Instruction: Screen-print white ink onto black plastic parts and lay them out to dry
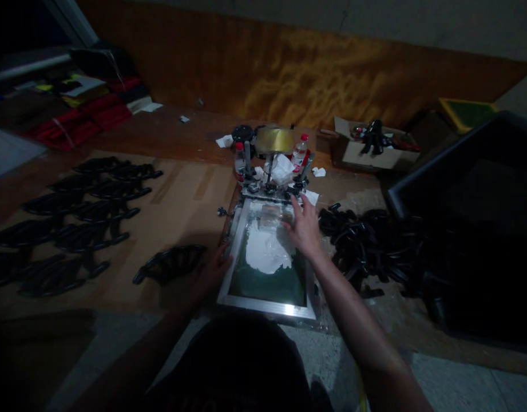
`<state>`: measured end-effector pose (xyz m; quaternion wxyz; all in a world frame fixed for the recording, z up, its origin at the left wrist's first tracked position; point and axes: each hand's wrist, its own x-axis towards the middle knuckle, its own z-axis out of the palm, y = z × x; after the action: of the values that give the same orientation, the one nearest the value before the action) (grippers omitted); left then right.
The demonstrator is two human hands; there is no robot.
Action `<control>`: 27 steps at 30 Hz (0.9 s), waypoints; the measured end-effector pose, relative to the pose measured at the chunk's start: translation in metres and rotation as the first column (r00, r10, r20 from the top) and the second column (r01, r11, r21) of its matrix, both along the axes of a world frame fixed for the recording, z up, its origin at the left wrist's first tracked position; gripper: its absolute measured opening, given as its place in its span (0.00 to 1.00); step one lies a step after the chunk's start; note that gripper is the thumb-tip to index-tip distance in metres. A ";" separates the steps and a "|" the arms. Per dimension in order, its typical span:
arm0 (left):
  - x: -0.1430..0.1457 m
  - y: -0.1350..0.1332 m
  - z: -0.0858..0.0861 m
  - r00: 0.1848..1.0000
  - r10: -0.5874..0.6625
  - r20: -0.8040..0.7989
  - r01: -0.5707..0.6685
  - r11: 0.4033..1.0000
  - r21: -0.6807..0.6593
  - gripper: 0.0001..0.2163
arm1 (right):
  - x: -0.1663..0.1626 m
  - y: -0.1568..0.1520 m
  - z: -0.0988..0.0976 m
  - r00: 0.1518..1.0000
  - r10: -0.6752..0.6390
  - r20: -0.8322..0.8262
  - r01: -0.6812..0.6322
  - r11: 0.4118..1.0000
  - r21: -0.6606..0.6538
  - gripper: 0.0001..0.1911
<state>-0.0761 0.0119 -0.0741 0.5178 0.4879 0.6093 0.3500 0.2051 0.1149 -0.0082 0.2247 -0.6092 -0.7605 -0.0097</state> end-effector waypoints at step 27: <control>-0.005 0.013 -0.049 0.998 0.047 -0.036 -0.043 0.994 0.104 0.30 | -0.052 -0.048 -0.008 0.915 0.393 0.095 -0.331 0.863 -0.381 0.21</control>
<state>-0.0813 0.0245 -0.1229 0.4719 0.5069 0.6111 0.3832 0.1526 0.0674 -0.0162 0.0424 -0.4825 -0.8667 0.1191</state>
